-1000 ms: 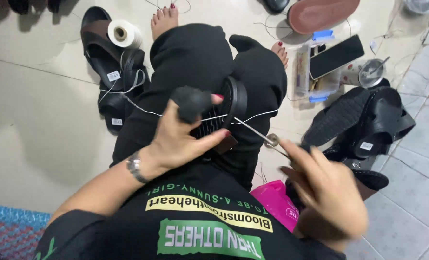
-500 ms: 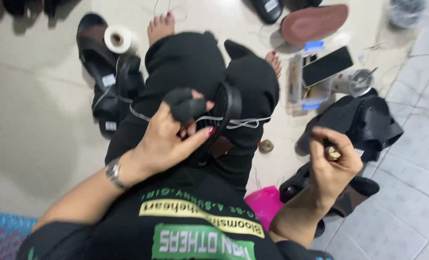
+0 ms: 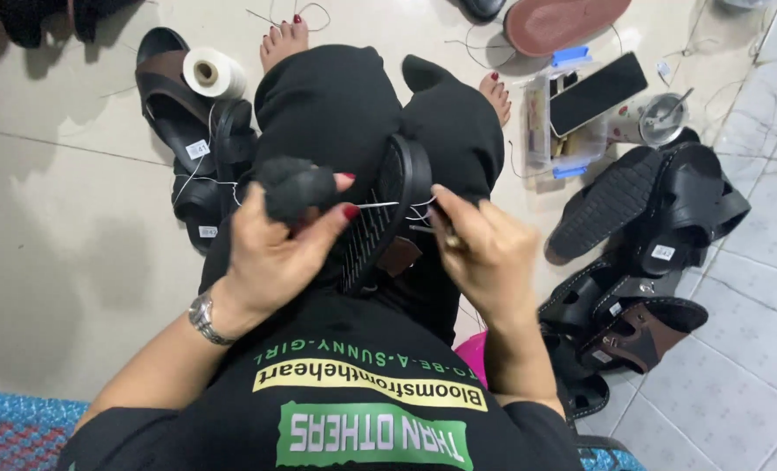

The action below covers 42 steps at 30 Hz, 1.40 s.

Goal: Hand-sewing the straps of brown sandals using a needle and thread.

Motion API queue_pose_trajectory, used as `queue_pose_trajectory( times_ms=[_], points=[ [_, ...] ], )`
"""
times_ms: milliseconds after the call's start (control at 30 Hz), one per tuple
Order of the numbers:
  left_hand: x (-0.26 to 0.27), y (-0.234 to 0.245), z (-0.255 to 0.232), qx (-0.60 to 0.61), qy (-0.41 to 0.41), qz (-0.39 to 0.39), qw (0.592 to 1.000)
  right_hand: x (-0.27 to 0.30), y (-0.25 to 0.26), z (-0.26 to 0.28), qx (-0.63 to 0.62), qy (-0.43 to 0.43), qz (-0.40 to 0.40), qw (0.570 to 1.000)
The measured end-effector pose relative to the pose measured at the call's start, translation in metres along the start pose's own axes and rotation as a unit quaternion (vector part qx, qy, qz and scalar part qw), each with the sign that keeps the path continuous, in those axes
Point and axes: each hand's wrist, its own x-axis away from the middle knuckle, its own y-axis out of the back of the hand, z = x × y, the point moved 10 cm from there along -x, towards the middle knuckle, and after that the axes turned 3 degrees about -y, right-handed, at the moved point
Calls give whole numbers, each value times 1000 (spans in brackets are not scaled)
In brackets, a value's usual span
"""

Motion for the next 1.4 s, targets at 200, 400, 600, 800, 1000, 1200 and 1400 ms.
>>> queue_pose_trajectory(
  times_ms=[200,400,600,800,1000,1200,1400],
  points=[
    [26,118,42,-404,-170,-194,878,51,86,-120,-19,-82,-382,920],
    [-15,35,6,-340,-80,-12,937,18,33,-77,-219,-124,-174,952],
    [-5,-35,11,-57,90,300,948,-8,-26,-48,-329,-44,91,939],
    [-31,-19,-44,-244,-210,22,947,-24,-45,-53,-885,18,53,463],
    [36,-38,3,-192,-173,127,957,-22,-61,-84,-684,-207,-107,691],
    [64,-57,30,-266,-117,45,956,-55,-15,5,-151,-58,-33,986],
    [67,-93,71,-244,-62,92,963,-52,4,47,-22,-28,-12,999]
  ],
)
